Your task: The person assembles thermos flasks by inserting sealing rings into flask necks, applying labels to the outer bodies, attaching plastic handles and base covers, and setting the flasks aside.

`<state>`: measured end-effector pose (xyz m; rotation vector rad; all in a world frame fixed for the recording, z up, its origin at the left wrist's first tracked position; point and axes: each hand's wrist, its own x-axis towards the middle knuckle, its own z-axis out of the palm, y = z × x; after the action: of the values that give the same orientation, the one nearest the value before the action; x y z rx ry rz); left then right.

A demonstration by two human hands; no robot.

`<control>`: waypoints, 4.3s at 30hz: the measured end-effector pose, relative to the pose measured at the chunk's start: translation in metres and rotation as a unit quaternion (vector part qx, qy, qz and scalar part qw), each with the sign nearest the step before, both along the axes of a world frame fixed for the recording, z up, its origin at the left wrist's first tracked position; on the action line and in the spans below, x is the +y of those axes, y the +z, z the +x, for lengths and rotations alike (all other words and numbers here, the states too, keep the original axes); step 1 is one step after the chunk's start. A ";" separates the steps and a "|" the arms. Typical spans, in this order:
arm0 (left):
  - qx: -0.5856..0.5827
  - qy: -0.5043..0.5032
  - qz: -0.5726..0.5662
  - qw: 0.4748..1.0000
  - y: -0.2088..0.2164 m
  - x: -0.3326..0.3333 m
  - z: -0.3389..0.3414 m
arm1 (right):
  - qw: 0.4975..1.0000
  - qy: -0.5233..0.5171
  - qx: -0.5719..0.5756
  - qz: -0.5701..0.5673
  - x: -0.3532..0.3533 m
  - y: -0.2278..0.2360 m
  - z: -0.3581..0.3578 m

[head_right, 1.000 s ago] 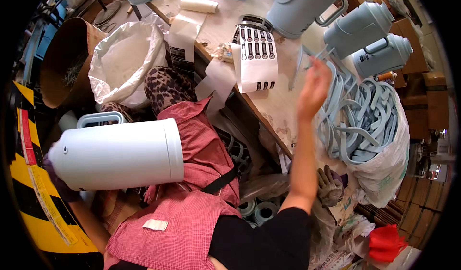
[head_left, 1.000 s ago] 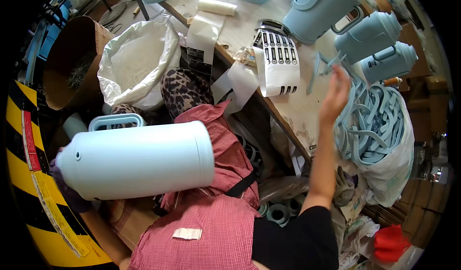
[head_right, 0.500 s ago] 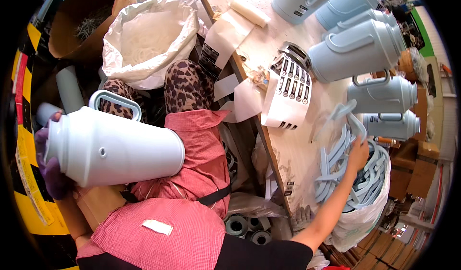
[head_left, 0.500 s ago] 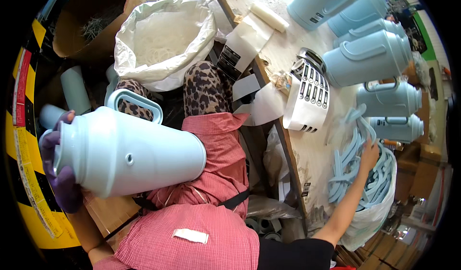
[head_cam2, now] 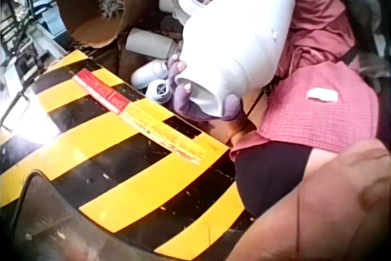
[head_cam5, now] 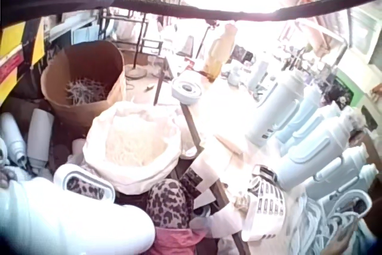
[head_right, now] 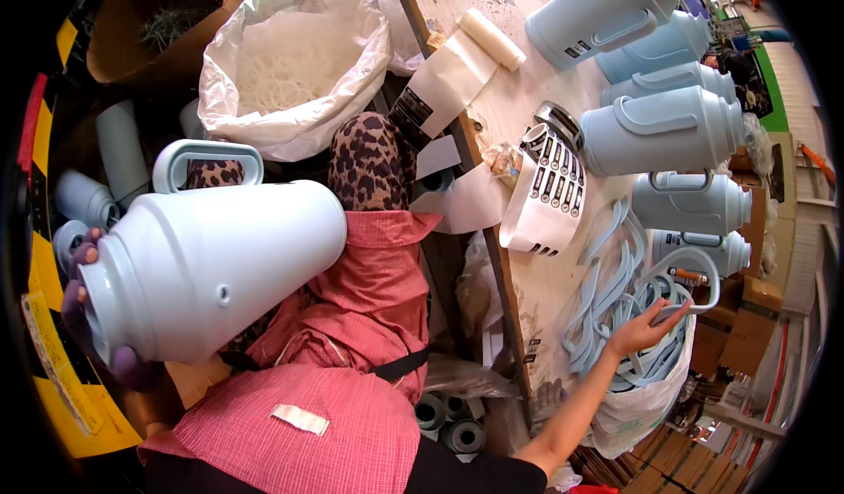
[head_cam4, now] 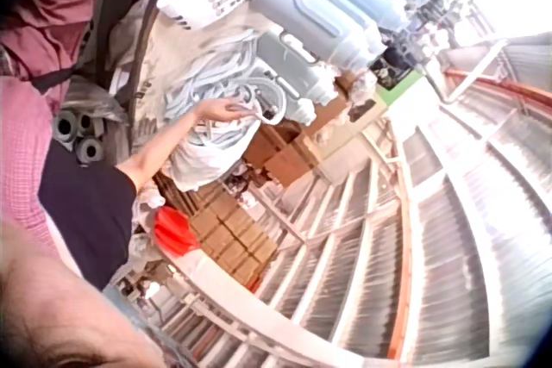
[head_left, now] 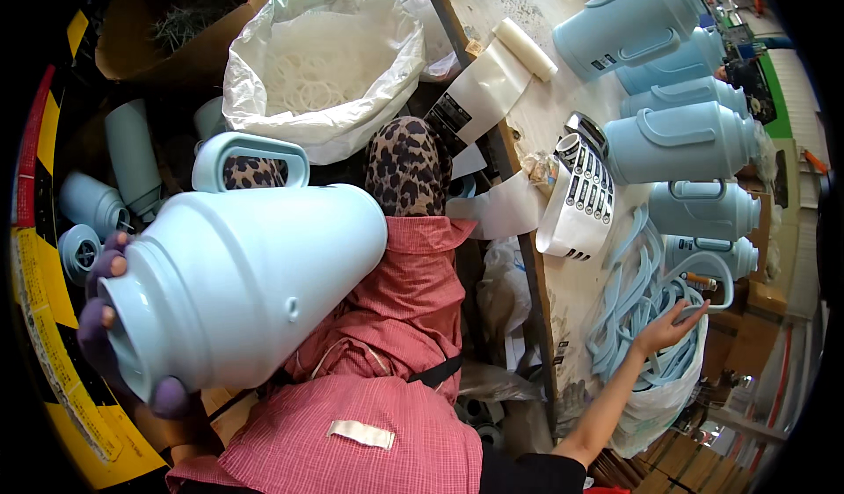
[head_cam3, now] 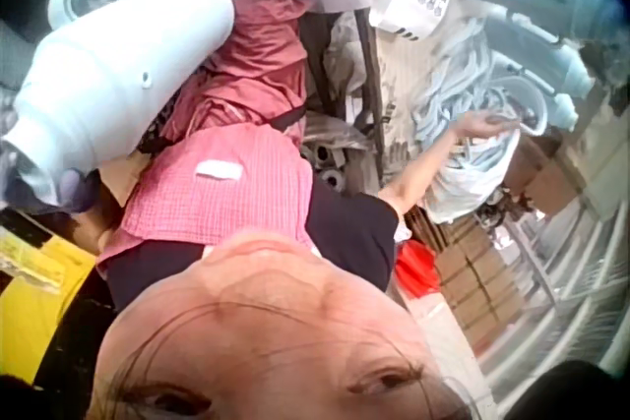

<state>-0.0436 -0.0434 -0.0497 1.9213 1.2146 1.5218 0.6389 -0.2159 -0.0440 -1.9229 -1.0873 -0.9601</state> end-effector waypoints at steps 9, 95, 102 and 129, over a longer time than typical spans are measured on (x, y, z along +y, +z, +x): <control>0.168 -0.139 0.097 0.971 0.033 -0.049 0.044 | 0.636 0.631 0.425 0.130 0.155 -0.019 -0.337; -0.425 -0.454 -0.079 0.779 -0.023 0.016 0.060 | 0.323 0.767 0.554 0.002 0.214 -0.020 -0.369; 0.036 -0.292 0.155 0.943 0.060 0.101 0.069 | 0.234 0.560 0.784 -0.132 0.266 -0.076 -0.328; 0.108 0.051 -0.071 0.990 -0.176 -0.003 0.001 | 0.935 0.122 0.179 0.281 0.288 -0.077 0.143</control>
<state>-0.0431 -0.0464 -0.2261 1.9967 1.4912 1.2607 0.7821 0.0721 -0.1207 -1.3796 -0.7141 -0.6523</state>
